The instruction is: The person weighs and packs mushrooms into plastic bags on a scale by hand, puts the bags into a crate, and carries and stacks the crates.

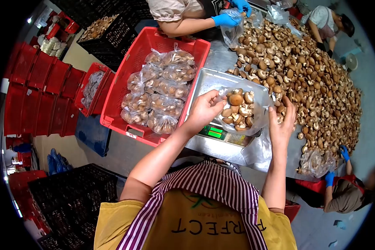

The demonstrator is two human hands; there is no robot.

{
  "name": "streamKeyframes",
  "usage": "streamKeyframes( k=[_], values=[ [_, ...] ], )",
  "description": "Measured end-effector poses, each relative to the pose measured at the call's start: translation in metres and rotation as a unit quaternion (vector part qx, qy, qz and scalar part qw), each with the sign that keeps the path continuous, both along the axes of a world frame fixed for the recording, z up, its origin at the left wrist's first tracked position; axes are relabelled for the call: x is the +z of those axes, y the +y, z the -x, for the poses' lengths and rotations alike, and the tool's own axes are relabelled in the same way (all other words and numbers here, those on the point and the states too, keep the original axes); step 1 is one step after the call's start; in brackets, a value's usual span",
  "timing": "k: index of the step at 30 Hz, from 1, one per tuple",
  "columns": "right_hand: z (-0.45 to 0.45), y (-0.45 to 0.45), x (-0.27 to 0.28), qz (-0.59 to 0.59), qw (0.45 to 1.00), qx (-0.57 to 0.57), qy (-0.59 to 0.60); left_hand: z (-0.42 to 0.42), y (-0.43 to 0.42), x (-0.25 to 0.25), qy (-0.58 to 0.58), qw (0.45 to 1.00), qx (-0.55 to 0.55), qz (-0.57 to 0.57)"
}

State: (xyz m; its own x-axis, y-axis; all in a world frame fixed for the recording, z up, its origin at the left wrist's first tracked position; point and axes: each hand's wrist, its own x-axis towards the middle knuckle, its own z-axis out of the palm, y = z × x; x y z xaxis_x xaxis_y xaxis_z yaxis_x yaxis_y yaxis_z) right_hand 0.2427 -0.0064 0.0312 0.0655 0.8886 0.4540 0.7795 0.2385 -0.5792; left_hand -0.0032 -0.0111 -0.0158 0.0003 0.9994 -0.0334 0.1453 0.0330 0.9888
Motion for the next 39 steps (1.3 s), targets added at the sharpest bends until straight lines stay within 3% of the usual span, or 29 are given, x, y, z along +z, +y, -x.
streamKeyframes(
  k=[2, 4, 6, 8, 10, 12, 14, 16, 18, 19, 22, 23, 25, 26, 28, 32, 34, 36, 38, 39],
  values=[
    [0.005, -0.003, -0.012, 0.043, 0.996, -0.063, -0.047, 0.0, 0.0, -0.004, -0.006, 1.0, 0.005, -0.004],
    [0.002, 0.002, -0.024, 0.06, 0.995, -0.054, -0.052, 0.0, 0.003, -0.008, -0.004, 1.0, 0.007, -0.019],
    [-0.001, 0.008, -0.035, 0.154, 0.983, -0.071, -0.076, 0.0, 0.006, -0.019, -0.004, 1.0, 0.016, -0.005],
    [-0.009, 0.007, -0.042, 0.122, 0.983, -0.076, -0.114, -0.002, 0.009, -0.013, -0.013, 1.0, 0.017, -0.01],
    [-0.023, 0.01, -0.037, 0.235, 0.967, -0.063, -0.073, -0.002, 0.017, -0.013, -0.005, 1.0, 0.012, -0.006],
    [-0.031, 0.015, -0.024, 0.267, 0.949, -0.003, 0.165, -0.003, 0.025, 0.003, -0.107, 0.994, -0.014, 0.005],
    [-0.022, 0.008, 0.013, 0.221, 0.859, 0.126, 0.444, -0.007, 0.022, 0.043, -0.165, 0.986, -0.008, -0.024],
    [-0.006, 0.005, 0.031, 0.165, 0.874, 0.147, 0.433, -0.009, 0.021, 0.052, -0.222, 0.974, -0.008, -0.047],
    [0.003, 0.011, 0.034, 0.215, 0.895, 0.155, 0.359, -0.007, 0.029, 0.045, -0.243, 0.969, -0.052, -0.007],
    [0.008, 0.013, 0.031, 0.234, 0.885, 0.181, 0.359, -0.005, 0.028, 0.041, -0.2, 0.977, -0.071, -0.004],
    [0.027, 0.009, 0.031, 0.314, 0.852, 0.223, 0.355, -0.014, 0.019, 0.037, -0.268, 0.955, -0.127, 0.006],
    [0.028, 0.011, 0.03, 0.311, 0.853, 0.22, 0.357, -0.017, 0.017, 0.04, -0.238, 0.962, -0.133, 0.021],
    [0.03, 0.023, 0.028, 0.331, 0.79, 0.253, 0.449, -0.019, 0.02, 0.036, -0.253, 0.951, -0.172, 0.036],
    [0.03, 0.029, 0.019, 0.327, 0.791, 0.252, 0.451, -0.021, 0.022, 0.035, -0.268, 0.94, -0.206, 0.052],
    [0.035, 0.036, 0.007, 0.338, 0.784, 0.283, 0.437, -0.033, 0.013, 0.037, -0.211, 0.956, -0.196, 0.054],
    [0.027, 0.033, 0.004, 0.351, 0.759, 0.298, 0.46, -0.029, 0.02, 0.035, -0.214, 0.97, -0.109, 0.028],
    [0.021, 0.034, -0.004, 0.36, 0.737, 0.32, 0.474, -0.029, 0.02, 0.035, -0.253, 0.944, -0.207, 0.047],
    [0.026, 0.033, -0.01, 0.32, 0.772, 0.326, 0.442, -0.045, 0.013, 0.035, -0.17, 0.944, -0.271, 0.077],
    [0.016, 0.035, -0.013, 0.374, 0.762, 0.307, 0.431, -0.048, 0.013, 0.036, -0.154, 0.947, -0.272, 0.079],
    [0.011, 0.038, -0.016, 0.362, 0.793, 0.311, 0.378, -0.042, 0.017, 0.031, -0.159, 0.95, -0.259, 0.077]
  ],
)
